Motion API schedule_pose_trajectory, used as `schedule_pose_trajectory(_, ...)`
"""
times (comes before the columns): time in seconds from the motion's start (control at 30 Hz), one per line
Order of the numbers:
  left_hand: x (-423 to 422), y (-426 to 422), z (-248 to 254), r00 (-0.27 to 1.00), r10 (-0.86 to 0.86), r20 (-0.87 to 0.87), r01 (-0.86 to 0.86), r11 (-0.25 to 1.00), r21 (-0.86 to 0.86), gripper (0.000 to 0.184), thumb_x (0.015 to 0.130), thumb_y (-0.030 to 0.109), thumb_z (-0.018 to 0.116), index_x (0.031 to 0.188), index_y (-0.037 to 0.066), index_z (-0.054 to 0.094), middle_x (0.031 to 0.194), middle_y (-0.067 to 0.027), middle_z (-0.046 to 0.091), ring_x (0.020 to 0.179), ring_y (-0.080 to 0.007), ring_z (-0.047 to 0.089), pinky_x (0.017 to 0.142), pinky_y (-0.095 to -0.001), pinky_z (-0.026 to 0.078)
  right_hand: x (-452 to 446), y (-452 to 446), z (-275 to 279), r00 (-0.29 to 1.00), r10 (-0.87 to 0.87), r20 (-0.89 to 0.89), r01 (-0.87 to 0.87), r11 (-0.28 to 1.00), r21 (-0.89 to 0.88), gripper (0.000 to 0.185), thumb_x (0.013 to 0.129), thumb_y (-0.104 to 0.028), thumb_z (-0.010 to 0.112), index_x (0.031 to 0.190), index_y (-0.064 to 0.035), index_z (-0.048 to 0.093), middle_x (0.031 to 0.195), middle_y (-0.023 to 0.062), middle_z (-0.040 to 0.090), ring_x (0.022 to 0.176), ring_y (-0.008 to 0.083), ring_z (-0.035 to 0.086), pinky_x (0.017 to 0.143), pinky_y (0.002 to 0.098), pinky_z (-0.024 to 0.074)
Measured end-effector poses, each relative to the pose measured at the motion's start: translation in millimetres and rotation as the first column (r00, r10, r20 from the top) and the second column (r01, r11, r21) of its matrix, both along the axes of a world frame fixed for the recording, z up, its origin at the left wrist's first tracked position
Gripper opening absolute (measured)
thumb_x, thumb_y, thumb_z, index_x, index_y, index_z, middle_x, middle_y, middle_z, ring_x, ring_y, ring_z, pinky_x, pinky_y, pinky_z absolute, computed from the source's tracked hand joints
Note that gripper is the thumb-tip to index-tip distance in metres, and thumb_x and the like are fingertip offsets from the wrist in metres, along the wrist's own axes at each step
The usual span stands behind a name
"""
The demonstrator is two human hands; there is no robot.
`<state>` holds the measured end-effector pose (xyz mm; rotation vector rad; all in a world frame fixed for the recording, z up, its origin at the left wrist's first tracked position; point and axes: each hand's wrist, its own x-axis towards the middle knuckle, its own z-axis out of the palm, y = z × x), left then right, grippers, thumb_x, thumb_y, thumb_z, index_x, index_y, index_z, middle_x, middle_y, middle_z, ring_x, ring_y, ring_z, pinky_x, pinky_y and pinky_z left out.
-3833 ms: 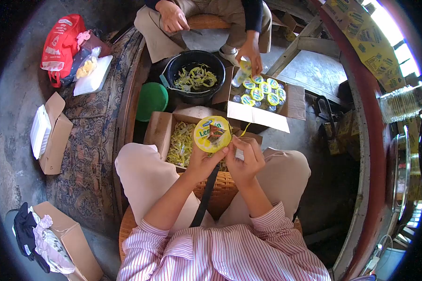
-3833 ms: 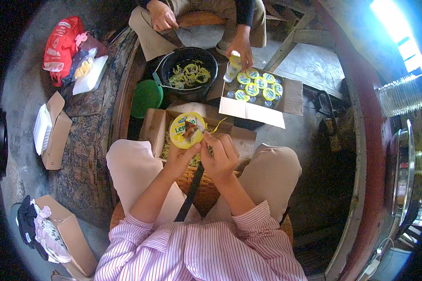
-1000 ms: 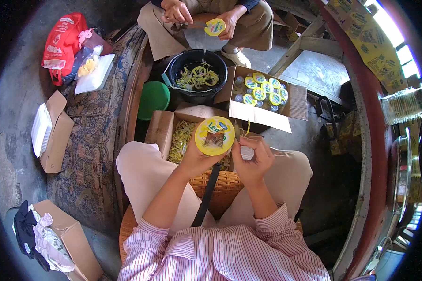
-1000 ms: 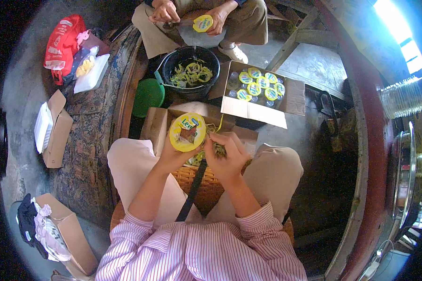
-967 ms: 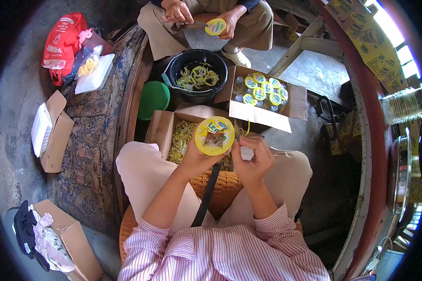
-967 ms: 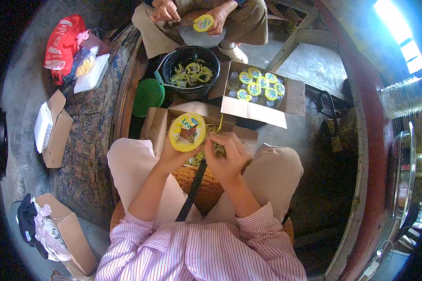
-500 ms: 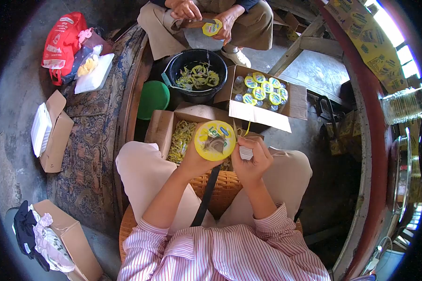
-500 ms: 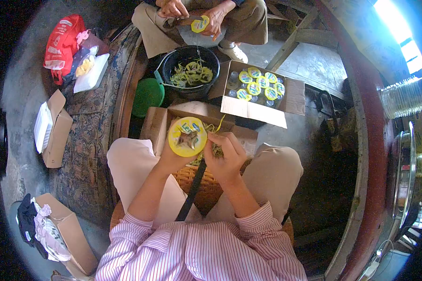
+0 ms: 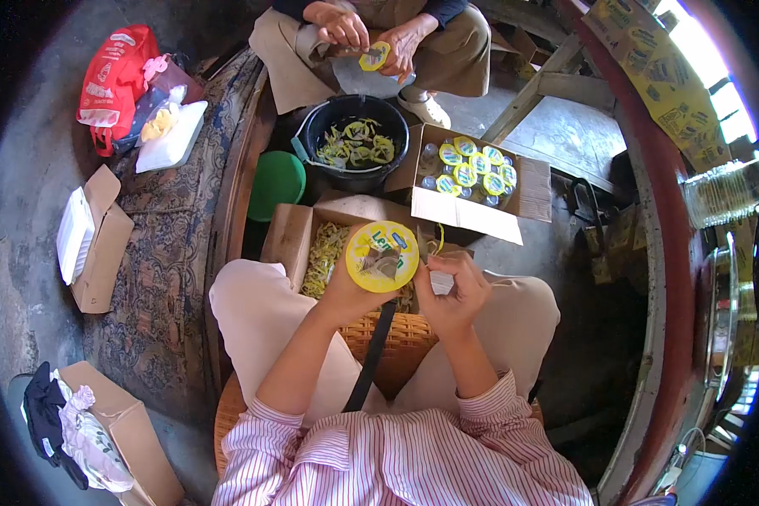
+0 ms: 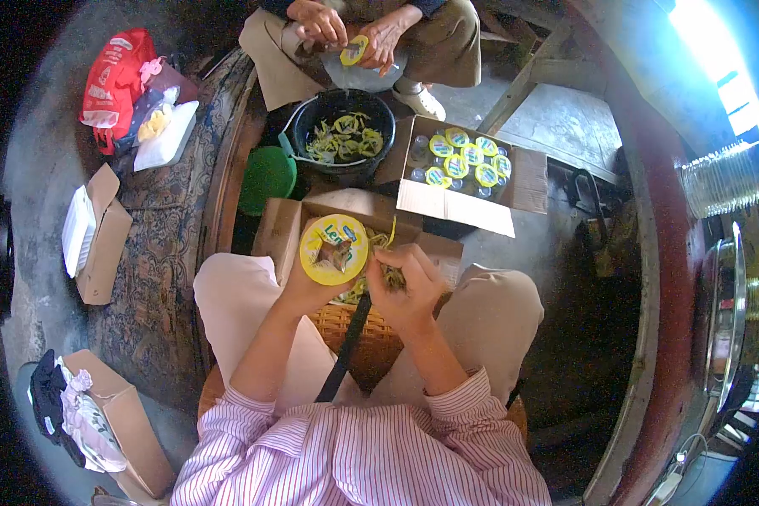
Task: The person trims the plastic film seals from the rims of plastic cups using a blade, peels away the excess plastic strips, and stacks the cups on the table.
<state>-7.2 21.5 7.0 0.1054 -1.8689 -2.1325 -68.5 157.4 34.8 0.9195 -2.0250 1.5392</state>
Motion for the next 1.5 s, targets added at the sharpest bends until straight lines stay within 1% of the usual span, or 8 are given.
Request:
schedule_pose_trajectory(0.4,1,1,-4,0.998,-0.052,0.029,0.055,0.994,-0.098,0.072,0.056,0.007,0.078,0.117,0.003,0.04,0.112,-0.0081,0.048,0.104,-0.0187,0.049,0.09,-0.0288,0.04,-2,1,2,1.0,-0.009,-0.023,0.009,1.0,0.03,0.018,0.061,0.008,0.066,0.075,0.0003,0.059,0.069,0.0114,0.06,0.06,0.0196,0.059,0.053,0.0255,0.0449)
schedule_pose_trajectory(0.8,8,-9,3,0.979,-0.157,0.134,0.154,0.988,0.032,0.079,0.052,0.005,0.078,0.121,0.003,0.038,0.114,-0.008,0.049,0.107,-0.0169,0.047,0.092,-0.0291,0.038,-6,4,5,0.996,0.089,-0.02,-0.088,0.995,0.056,0.017,0.062,0.008,0.066,0.075,-0.0013,0.059,0.069,0.0112,0.06,0.059,0.0222,0.059,0.05,0.0264,0.0449)
schedule_pose_trajectory(1.0,10,-13,-11,0.978,-0.157,0.137,0.166,0.984,-0.061,0.089,0.051,0.006,0.078,0.127,0.003,0.033,0.118,-0.0088,0.048,0.111,-0.0173,0.046,0.095,-0.0304,0.036,-5,3,5,0.997,0.075,-0.007,-0.074,0.996,0.054,0.016,0.063,0.007,0.066,0.074,-0.0004,0.059,0.069,0.0113,0.06,0.06,0.0206,0.059,0.052,0.0256,0.0452)
schedule_pose_trajectory(1.07,8,-10,-15,0.985,-0.147,0.094,0.15,0.989,-0.015,0.088,0.05,0.006,0.079,0.126,0.003,0.034,0.117,-0.0084,0.049,0.11,-0.017,0.047,0.094,-0.0303,0.037,-3,3,4,0.998,0.045,0.036,-0.046,0.998,0.044,0.015,0.062,0.008,0.065,0.074,0.001,0.059,0.068,0.0104,0.06,0.061,0.0179,0.059,0.056,0.0244,0.0453)
schedule_pose_trajectory(1.2,6,-5,-16,0.99,-0.108,0.093,0.105,0.994,0.037,0.086,0.05,0.007,0.079,0.124,0.004,0.036,0.115,-0.0068,0.05,0.105,-0.0159,0.049,0.092,-0.0295,0.038,-5,3,1,0.998,0.059,0.007,-0.059,0.998,-0.006,0.015,0.063,0.007,0.065,0.074,-0.0011,0.059,0.069,0.0114,0.061,0.059,0.0206,0.06,0.051,0.0255,0.0452)
schedule_pose_trajectory(1.3,5,-10,-11,0.983,-0.153,0.105,0.155,0.988,-0.01,0.093,0.049,0.006,0.083,0.127,0.006,0.032,0.118,-0.0077,0.048,0.108,-0.017,0.048,0.092,-0.032,0.041,-2,4,0,0.997,0.072,0.019,-0.072,0.997,0.006,0.014,0.063,0.006,0.065,0.073,-0.0011,0.059,0.069,0.0114,0.061,0.059,0.0204,0.06,0.052,0.0257,0.0455)
schedule_pose_trajectory(1.4,5,-8,3,0.99,-0.114,0.077,0.112,0.993,0.038,0.078,0.049,0.009,0.081,0.116,0.006,0.042,0.108,-0.0042,0.052,0.099,-0.0141,0.052,0.088,-0.027,0.041,-2,5,1,0.997,0.073,0.03,-0.074,0.997,0.023,0.013,0.063,0.006,0.066,0.072,-0.0016,0.059,0.069,0.0113,0.061,0.059,0.0205,0.06,0.052,0.0257,0.0454)
schedule_pose_trajectory(1.5,6,-9,4,0.985,-0.116,0.125,0.121,0.992,-0.038,0.077,0.049,0.008,0.081,0.115,0.006,0.043,0.107,-0.0042,0.052,0.099,-0.0139,0.051,0.088,-0.0271,0.041,-2,3,3,0.997,0.063,0.037,-0.064,0.998,0.027,0.013,0.063,0.006,0.066,0.072,-0.0022,0.06,0.069,0.011,0.061,0.059,0.0205,0.06,0.052,0.0257,0.0448)
